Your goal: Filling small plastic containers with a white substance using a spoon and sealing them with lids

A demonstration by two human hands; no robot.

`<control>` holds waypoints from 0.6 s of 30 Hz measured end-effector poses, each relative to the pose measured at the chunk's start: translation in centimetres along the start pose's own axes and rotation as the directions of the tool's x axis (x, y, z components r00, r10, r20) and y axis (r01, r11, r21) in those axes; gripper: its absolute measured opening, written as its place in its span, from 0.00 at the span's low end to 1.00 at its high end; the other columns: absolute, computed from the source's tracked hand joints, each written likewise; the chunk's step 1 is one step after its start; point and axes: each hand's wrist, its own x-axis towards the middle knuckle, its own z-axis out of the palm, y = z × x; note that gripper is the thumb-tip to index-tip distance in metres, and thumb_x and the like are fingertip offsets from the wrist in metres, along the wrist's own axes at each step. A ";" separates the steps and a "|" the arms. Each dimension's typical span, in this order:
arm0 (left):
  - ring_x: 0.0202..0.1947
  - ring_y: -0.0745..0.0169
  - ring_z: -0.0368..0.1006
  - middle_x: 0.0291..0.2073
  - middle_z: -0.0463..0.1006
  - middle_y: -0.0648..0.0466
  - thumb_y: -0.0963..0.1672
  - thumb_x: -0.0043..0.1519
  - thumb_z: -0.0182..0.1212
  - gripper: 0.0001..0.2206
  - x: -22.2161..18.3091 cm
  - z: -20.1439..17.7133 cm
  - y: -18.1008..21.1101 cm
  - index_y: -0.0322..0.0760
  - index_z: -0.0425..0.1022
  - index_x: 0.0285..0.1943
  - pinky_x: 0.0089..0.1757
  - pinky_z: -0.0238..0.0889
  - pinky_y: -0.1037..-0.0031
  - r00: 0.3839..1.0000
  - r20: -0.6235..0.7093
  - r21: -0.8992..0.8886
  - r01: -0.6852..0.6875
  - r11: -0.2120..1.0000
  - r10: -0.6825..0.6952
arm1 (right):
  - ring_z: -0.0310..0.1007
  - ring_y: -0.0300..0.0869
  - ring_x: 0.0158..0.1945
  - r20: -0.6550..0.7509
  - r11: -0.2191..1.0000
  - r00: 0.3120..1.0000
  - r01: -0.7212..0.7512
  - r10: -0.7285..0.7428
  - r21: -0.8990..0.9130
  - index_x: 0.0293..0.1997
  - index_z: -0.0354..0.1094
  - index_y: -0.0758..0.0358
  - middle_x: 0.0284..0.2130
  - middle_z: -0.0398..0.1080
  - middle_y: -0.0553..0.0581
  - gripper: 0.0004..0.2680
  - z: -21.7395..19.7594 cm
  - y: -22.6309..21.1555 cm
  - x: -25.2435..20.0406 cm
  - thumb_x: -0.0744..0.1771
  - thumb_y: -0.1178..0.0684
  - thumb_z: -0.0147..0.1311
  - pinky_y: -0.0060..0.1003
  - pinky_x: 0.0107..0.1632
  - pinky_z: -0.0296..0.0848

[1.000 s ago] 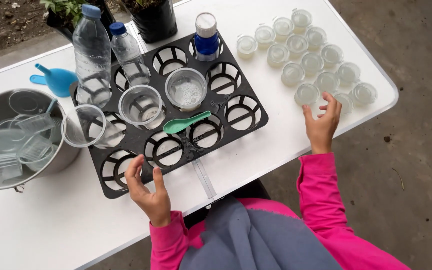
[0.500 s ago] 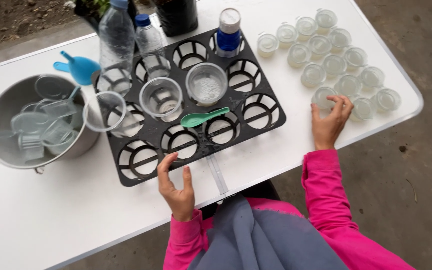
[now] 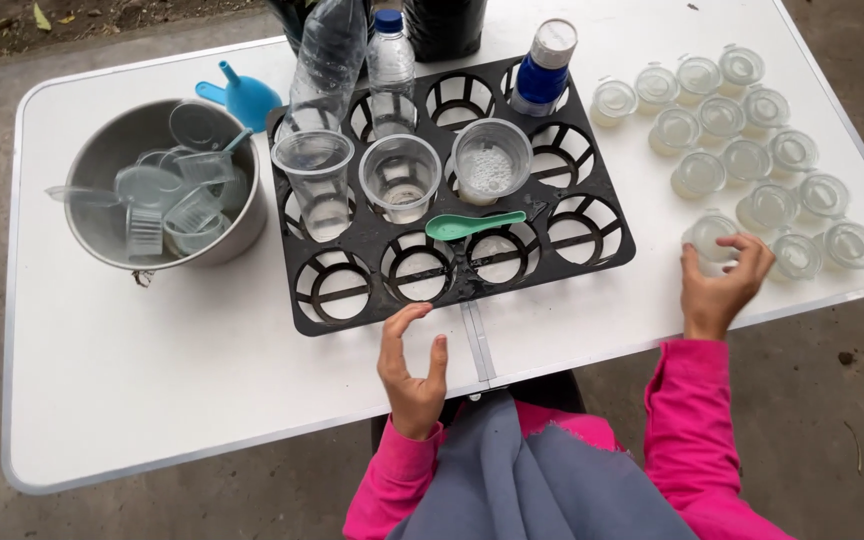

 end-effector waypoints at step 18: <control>0.69 0.25 0.60 0.68 0.63 0.30 0.46 0.60 0.69 0.37 2.6 9.2 3.0 0.26 0.55 0.76 0.65 0.53 0.41 0.915 0.354 -0.311 -0.083 0.947 0.196 | 0.68 0.50 0.51 0.468 0.879 0.855 -0.029 -0.226 0.476 0.45 0.68 0.60 0.54 0.67 0.63 0.13 -4.3 -21.7 0.7 0.61 0.56 0.71 0.39 0.50 0.65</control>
